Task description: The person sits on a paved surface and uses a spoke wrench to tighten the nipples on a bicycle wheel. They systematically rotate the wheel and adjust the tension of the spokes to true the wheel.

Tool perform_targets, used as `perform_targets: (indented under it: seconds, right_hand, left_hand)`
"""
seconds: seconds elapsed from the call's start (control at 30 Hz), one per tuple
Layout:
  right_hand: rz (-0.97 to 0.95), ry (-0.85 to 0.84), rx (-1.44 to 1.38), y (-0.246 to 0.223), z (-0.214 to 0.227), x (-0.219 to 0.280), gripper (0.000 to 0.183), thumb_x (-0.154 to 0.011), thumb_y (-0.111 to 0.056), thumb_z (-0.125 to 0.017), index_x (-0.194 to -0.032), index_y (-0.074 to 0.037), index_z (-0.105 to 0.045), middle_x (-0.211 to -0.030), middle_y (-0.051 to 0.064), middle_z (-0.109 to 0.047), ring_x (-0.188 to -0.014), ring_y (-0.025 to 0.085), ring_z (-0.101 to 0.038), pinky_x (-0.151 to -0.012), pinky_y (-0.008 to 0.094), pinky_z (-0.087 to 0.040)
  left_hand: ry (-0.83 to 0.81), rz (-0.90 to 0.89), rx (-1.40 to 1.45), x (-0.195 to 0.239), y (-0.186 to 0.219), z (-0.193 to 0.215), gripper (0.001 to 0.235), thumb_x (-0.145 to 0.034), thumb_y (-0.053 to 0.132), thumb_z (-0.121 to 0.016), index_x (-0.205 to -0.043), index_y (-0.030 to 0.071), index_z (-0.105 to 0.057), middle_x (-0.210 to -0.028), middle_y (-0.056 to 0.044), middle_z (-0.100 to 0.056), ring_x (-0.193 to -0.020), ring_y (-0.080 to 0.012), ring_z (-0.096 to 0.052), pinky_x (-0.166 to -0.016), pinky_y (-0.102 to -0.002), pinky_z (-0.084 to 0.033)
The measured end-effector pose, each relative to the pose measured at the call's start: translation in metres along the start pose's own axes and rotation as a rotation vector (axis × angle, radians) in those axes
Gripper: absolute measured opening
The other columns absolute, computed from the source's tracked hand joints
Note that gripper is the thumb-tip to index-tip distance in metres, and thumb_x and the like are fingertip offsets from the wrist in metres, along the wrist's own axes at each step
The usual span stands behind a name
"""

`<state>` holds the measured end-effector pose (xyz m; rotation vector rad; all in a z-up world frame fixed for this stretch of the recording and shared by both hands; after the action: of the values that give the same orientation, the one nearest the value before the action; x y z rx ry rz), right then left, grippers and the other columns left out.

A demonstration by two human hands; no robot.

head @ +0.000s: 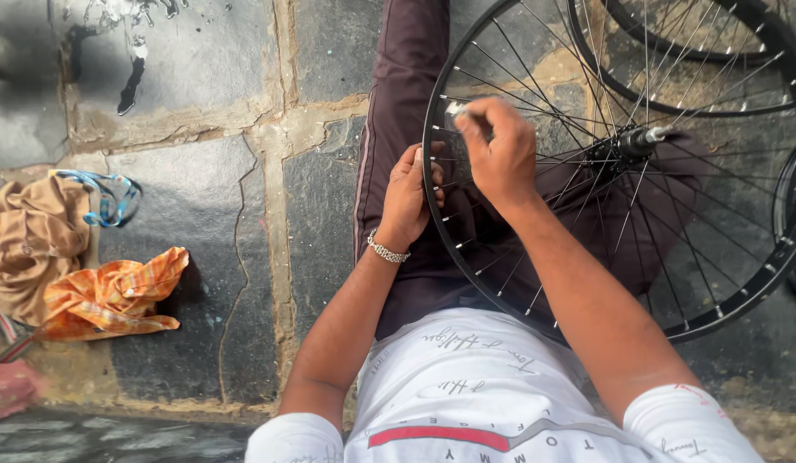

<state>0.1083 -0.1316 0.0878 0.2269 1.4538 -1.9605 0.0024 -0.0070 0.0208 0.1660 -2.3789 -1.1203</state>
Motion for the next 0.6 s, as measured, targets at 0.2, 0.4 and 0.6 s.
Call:
perform_targets:
  seconds: [0.2, 0.4, 0.6]
  right_hand:
    - [-0.052, -0.284, 0.137, -0.007, 0.002, 0.002, 0.018, -0.095, -0.017, -0.075, -0.102, -0.001, -0.070, -0.091, 0.016, -0.073, -0.081, 0.034, -0.071, -0.070, 0.041, -0.053]
    - [-0.235, -0.449, 0.147, -0.005, 0.001, -0.003, 0.019, -0.100, -0.023, -0.067, -0.105, -0.004, -0.069, -0.085, 0.013, -0.075, -0.077, 0.030, -0.074, -0.068, 0.040, -0.054]
    - [-0.426, -0.585, 0.102, -0.004, 0.001, -0.007, 0.019, -0.101, -0.026, -0.059, -0.107, -0.009, -0.066, -0.086, 0.005, -0.077, -0.073, 0.019, -0.077, -0.066, 0.036, -0.056]
  left_hand:
    - [0.036, -0.044, 0.036, -0.010, -0.003, -0.003, 0.030, -0.109, 0.030, -0.050, -0.127, 0.011, -0.063, -0.071, 0.007, -0.051, -0.055, -0.0019, -0.044, -0.048, -0.019, -0.041]
    - [-0.036, -0.050, 0.064, -0.006, 0.002, -0.003, 0.033, -0.111, 0.030, -0.049, -0.129, 0.008, -0.065, -0.069, 0.008, -0.050, -0.054, -0.0012, -0.043, -0.048, -0.019, -0.041]
    - [-0.046, -0.045, 0.074, -0.005, 0.005, -0.004, 0.033, -0.110, 0.029, -0.048, -0.129, 0.007, -0.064, -0.068, 0.007, -0.052, -0.051, -0.0013, -0.043, -0.044, -0.018, -0.039]
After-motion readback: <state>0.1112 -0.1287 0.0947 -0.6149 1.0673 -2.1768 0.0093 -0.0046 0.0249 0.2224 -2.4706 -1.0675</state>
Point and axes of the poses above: each hand's wrist, its own x-axis away from the middle knuckle, its own z-axis out of the back of the hand, y = z × x, the point moved 1 cm from there along -x, towards the middle knuckle
